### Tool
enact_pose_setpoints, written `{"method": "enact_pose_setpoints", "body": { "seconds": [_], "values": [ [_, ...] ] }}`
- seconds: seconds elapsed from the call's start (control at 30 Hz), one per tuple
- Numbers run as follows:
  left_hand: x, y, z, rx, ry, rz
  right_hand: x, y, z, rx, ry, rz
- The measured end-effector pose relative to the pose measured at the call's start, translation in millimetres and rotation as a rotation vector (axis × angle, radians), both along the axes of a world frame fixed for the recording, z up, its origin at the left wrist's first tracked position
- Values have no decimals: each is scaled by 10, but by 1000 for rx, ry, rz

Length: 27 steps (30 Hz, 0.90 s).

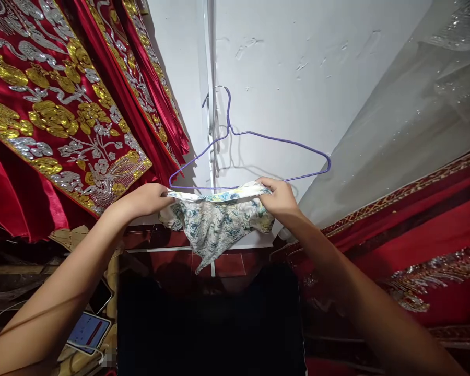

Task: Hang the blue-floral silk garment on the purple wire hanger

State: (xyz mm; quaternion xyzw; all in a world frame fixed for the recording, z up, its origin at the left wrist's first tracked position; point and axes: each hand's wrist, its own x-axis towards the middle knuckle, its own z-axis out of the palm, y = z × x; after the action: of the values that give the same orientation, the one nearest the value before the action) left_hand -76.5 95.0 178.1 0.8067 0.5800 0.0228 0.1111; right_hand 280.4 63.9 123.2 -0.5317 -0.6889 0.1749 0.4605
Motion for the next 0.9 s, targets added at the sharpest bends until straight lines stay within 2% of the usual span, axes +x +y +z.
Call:
{"method": "enact_pose_setpoints", "body": {
  "seconds": [0.07,0.13,0.23,0.3,0.37,0.4,0.57,0.67,0.73,0.8,0.9],
  "values": [
    [-4,51,-8,101,-26,-14,-33,-10,-36,-20,44,32],
    [22,73,5,313,-95,-59,-81,-29,-51,-35,86,73],
    [113,58,47,578,-285,-202,-165,-85,-33,-86,120,166],
    [179,48,74,612,-393,-266,-200,-144,-4,-132,122,225],
    [222,67,89,625,-435,-290,-189,-216,29,-127,107,223],
    [232,91,90,642,-441,-295,-164,-254,45,-91,103,170],
    [216,248,55,679,-400,-306,94,-383,160,131,72,-272],
    [221,285,47,707,-374,-310,249,-392,326,167,-10,-353],
    [221,293,56,731,-376,-304,333,-391,491,139,-39,-370],
    [203,304,69,771,-393,-269,402,-393,671,0,22,-287],
    [145,316,69,810,-469,-157,438,-379,858,-280,306,43]
  ]
}}
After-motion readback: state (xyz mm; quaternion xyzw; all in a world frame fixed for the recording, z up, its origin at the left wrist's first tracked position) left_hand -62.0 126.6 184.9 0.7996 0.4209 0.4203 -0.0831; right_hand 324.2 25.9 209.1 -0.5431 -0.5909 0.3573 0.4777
